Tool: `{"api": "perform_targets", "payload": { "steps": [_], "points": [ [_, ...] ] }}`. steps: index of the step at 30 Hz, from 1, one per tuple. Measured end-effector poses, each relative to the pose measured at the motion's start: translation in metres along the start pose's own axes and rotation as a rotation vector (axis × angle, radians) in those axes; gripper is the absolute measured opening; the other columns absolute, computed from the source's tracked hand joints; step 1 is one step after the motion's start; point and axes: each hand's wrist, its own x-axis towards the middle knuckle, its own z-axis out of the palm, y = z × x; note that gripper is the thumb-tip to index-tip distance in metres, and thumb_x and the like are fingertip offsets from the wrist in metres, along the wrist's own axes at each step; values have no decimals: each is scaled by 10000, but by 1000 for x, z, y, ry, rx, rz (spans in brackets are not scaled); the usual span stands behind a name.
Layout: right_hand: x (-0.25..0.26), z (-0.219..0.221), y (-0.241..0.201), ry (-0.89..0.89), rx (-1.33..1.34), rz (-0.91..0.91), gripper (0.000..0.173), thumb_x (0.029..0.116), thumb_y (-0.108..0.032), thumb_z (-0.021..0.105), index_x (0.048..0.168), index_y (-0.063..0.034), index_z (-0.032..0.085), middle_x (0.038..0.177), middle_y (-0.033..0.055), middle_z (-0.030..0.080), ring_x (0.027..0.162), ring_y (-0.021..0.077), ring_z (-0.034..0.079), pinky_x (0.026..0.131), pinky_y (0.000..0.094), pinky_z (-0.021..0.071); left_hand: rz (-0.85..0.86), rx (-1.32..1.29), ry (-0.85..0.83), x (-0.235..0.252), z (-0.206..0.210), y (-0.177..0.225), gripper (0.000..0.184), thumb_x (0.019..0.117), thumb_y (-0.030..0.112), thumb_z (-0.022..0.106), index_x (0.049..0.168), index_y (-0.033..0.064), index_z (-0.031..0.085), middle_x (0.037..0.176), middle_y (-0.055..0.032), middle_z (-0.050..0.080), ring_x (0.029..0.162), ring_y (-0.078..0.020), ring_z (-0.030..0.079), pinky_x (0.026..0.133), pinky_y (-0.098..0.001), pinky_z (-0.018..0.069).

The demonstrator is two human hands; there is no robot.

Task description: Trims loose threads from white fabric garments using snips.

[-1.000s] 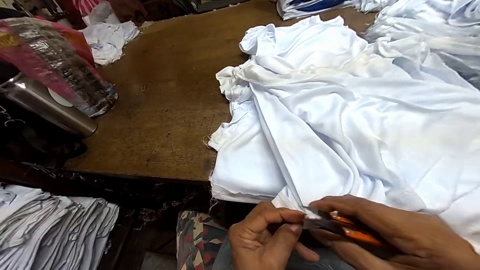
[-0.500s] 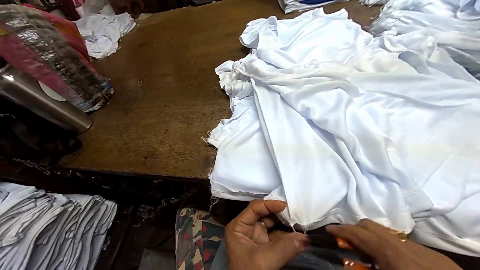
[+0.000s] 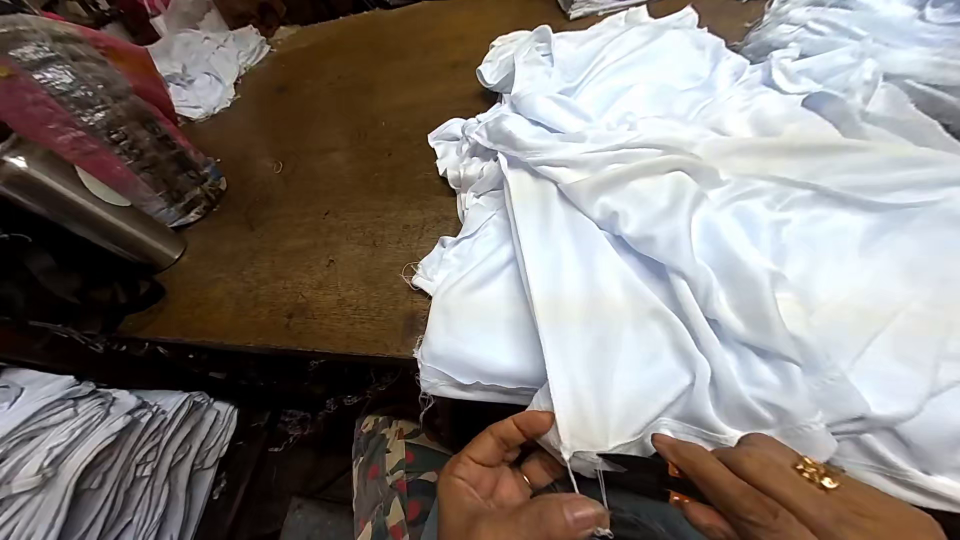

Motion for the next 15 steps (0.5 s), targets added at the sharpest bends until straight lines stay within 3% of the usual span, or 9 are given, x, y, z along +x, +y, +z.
{"api": "perform_targets", "payload": {
  "steps": [6, 11, 15],
  "points": [
    [2, -2, -2, 5, 10, 0, 388, 1089, -303, 445, 1213, -8, 665, 780, 140, 581, 679, 298, 545, 586, 392, 424, -41, -16, 4, -1, -1, 2, 494, 779, -172, 708, 1261, -133, 610, 1172, -214, 690, 949, -197, 712, 857, -356, 602],
    [7, 3, -4, 26, -40, -24, 314, 1081, -255, 465, 1115, -21, 671, 738, 122, 570, 648, 287, 538, 567, 389, 410, -43, 12, 4, -2, 0, 1, 505, 779, -176, 708, 1271, -136, 600, 1185, -213, 685, 967, -204, 715, 857, -361, 608],
    [7, 2, -4, -7, -20, -23, 328, 1083, -280, 461, 1118, -29, 669, 765, 135, 591, 666, 293, 565, 569, 396, 425, 4, 49, 23, -2, -1, 0, 533, 751, -177, 740, 1263, -125, 599, 1174, -202, 687, 992, -208, 711, 869, -368, 607]
  ]
}}
